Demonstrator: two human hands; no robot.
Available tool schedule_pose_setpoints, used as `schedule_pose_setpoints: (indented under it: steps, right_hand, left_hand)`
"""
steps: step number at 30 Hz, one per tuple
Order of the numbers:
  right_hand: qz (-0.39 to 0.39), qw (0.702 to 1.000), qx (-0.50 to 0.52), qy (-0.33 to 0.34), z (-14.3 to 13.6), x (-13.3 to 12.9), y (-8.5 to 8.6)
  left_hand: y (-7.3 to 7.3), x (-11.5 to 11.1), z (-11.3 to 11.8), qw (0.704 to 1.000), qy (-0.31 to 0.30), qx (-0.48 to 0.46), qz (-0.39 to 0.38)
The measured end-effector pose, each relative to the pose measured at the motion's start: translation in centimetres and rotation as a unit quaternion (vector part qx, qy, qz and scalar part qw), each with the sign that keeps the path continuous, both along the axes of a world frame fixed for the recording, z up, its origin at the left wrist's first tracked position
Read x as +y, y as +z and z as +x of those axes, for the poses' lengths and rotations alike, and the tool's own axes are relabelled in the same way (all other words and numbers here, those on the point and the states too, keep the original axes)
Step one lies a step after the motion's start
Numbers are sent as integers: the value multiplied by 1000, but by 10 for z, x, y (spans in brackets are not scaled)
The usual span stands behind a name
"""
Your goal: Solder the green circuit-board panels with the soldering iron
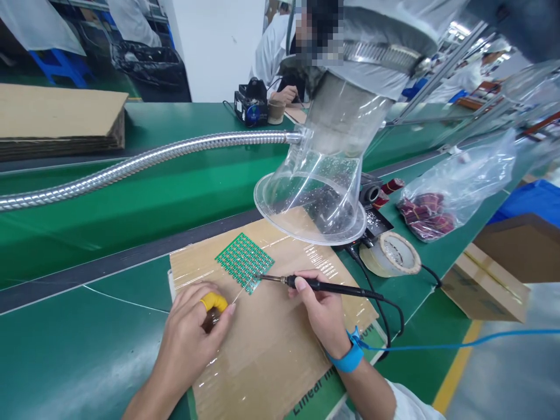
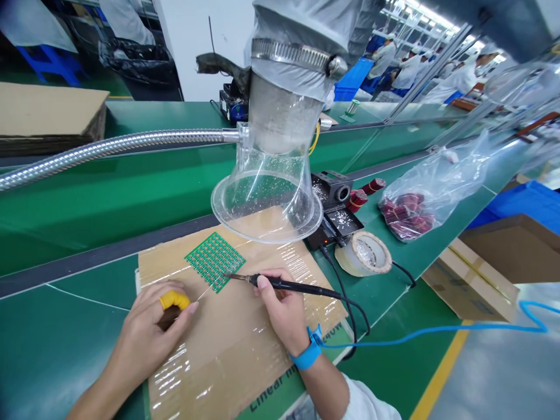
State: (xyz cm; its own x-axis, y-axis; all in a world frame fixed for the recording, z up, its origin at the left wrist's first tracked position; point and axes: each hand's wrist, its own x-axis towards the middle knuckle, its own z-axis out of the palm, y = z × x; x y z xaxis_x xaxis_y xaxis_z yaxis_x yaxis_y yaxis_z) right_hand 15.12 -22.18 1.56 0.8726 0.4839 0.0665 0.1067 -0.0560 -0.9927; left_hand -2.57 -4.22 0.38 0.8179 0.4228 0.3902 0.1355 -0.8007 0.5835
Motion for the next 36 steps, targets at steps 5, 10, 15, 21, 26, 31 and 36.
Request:
schedule_pose_setpoints:
  steps: [5,10,15,21,26,31,36]
  right_hand:
    - [1,1000,7,18,1,6,3]
    - [-10,1000,-27,9,1,6,0]
    - [-23,999,-25,14,1,5,-3]
    - [-40,998,-38,22,1,6,-3]
    - [-44,998,-29,22,1,6,-2]
    - [-12,1000,-5,21,0,6,-1]
    - [-42,999,-16,29,1,8,-5]
  left_hand:
    - [-1,-1,3,1000,17,2,-1]
    - [0,0,4,1000,13,1,3]
    - [0,-1,2,1000,9,-2,-5]
    - [0,-1,3,1000,21,16,-12]
    - [1,-2,5,999,34,22,-14]
    - [1,-1,5,999,38,12,-18]
    - [1,-2,6,999,34,32,-18]
